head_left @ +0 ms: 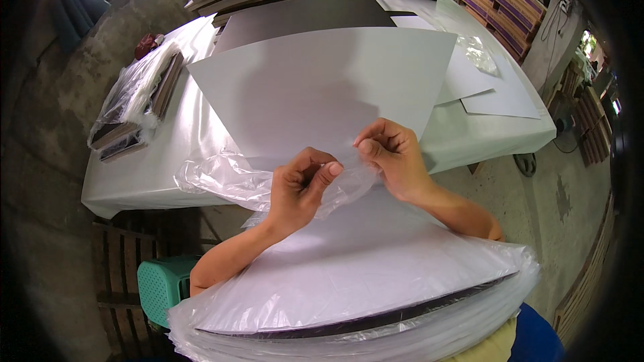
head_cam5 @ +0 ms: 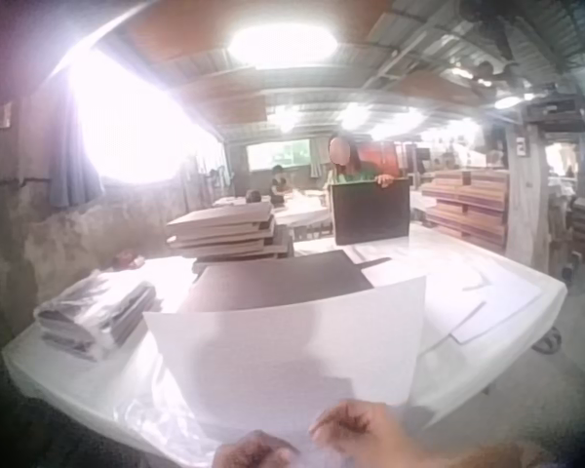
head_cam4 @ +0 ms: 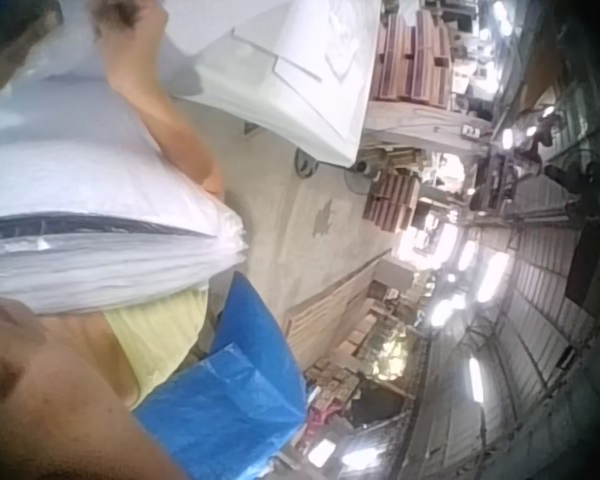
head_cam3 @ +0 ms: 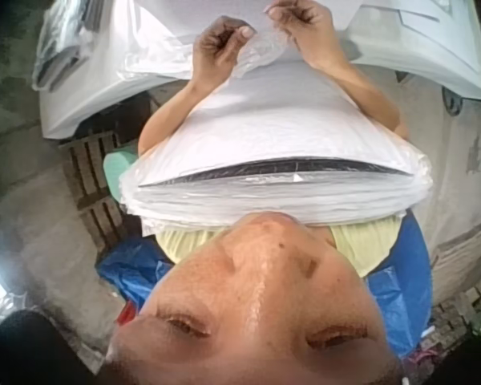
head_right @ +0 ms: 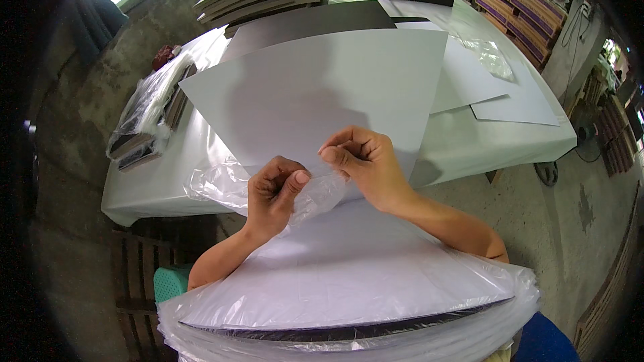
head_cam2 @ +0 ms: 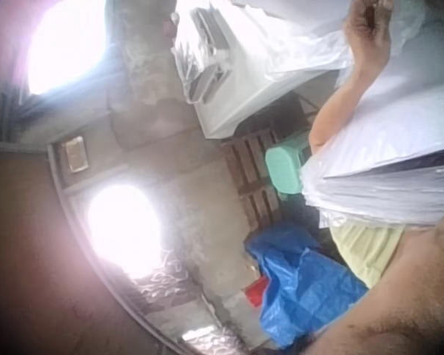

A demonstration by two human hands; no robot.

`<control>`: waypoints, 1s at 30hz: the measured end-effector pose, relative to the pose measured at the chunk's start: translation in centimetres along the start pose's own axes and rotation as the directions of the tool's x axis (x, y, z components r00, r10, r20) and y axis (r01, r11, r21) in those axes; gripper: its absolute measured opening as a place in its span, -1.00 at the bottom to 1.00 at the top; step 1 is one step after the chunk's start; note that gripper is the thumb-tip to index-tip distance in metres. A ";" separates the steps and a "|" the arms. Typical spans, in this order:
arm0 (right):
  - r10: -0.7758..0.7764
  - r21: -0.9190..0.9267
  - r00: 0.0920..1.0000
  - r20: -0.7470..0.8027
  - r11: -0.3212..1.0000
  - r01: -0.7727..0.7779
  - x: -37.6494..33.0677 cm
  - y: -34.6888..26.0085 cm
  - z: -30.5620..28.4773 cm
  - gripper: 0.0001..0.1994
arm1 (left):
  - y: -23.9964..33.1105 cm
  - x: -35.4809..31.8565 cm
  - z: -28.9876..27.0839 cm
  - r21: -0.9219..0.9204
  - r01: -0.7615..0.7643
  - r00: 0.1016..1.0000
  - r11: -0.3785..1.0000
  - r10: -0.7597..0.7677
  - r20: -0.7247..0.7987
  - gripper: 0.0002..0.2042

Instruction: The person wraps large flat boards in plastic film by hand, positioning the plastic over the boards and smoothing it down before moving them to a stack.

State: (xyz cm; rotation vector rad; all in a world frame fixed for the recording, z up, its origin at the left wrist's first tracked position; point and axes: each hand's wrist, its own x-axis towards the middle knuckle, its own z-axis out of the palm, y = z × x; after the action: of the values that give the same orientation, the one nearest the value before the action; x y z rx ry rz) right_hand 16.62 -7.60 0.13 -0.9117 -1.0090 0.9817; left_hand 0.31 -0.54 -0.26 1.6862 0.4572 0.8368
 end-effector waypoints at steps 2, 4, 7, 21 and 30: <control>0.006 0.002 1.000 -0.020 1.000 -0.006 0.1 -0.2 0.0 -0.83 | -0.2 0.1 -0.1 0.000 -0.015 1.000 1.000 0.015 -0.008 -0.84; 0.030 0.008 0.998 -0.052 1.000 -0.030 0.1 -1.1 1.3 -0.79 | -0.2 0.2 -0.2 -0.013 -0.011 1.000 1.000 0.011 -0.003 -0.85; 0.039 -0.073 0.999 -0.013 0.997 -0.039 -0.1 -1.5 1.3 -0.75 | -0.1 0.3 -0.3 -0.010 -0.011 1.000 1.000 0.011 0.012 -0.85; 0.135 -0.041 0.980 0.146 0.991 -0.130 0.1 -1.7 0.1 -0.69 | 0.0 0.4 -1.1 -0.396 0.098 0.964 0.913 0.012 0.265 -0.51; -0.046 0.226 0.958 -0.284 0.968 0.113 1.5 -5.8 -5.5 -0.64 | -0.3 -0.6 -5.0 -0.063 -0.018 0.409 0.998 0.065 0.910 -0.66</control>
State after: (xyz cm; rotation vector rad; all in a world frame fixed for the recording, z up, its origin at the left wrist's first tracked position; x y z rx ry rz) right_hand 23.43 -8.71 4.39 -0.7744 -0.6679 0.8581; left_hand -3.68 2.49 -0.16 1.8352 -0.3958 -0.1689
